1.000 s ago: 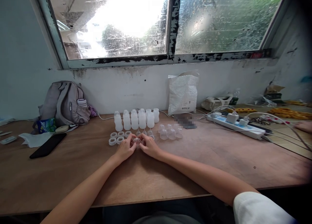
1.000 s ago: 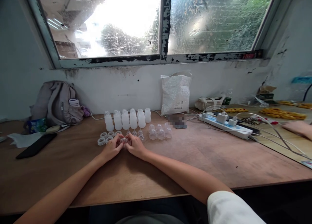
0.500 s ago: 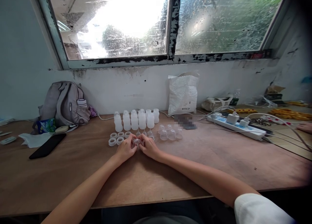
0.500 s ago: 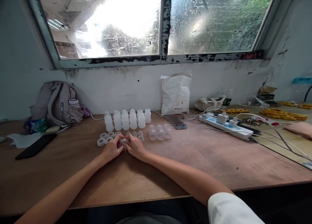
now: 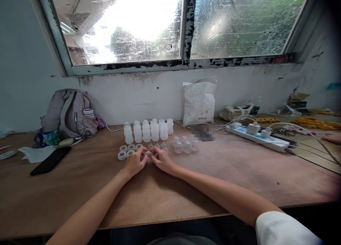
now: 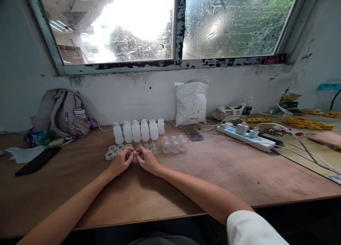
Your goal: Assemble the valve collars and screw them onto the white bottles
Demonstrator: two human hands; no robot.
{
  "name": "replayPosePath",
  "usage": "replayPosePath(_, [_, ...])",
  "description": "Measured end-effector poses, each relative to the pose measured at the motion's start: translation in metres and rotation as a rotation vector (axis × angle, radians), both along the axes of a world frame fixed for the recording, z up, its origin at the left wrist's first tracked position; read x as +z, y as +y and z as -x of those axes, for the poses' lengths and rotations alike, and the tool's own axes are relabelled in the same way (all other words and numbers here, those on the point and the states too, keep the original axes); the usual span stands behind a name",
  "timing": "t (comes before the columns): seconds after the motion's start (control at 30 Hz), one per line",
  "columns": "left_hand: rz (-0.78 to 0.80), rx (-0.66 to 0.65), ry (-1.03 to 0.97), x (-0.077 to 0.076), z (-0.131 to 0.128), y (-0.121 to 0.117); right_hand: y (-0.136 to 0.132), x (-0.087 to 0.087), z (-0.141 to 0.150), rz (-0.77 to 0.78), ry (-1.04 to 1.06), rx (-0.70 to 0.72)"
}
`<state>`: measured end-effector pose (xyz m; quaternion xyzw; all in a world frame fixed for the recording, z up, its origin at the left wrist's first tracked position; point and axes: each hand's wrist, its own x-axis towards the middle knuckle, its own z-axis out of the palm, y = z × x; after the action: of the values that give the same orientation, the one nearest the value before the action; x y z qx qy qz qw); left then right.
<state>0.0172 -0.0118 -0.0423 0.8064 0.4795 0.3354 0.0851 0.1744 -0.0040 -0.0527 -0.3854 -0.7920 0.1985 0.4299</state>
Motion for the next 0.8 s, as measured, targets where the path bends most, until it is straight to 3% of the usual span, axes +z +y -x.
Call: replayPosePath(0.8, [0.023,-0.029,-0.046,0.0005,-0.0016,-0.0001,0.0037,-0.0049,0.0002,-0.008,-0.035,-0.045])
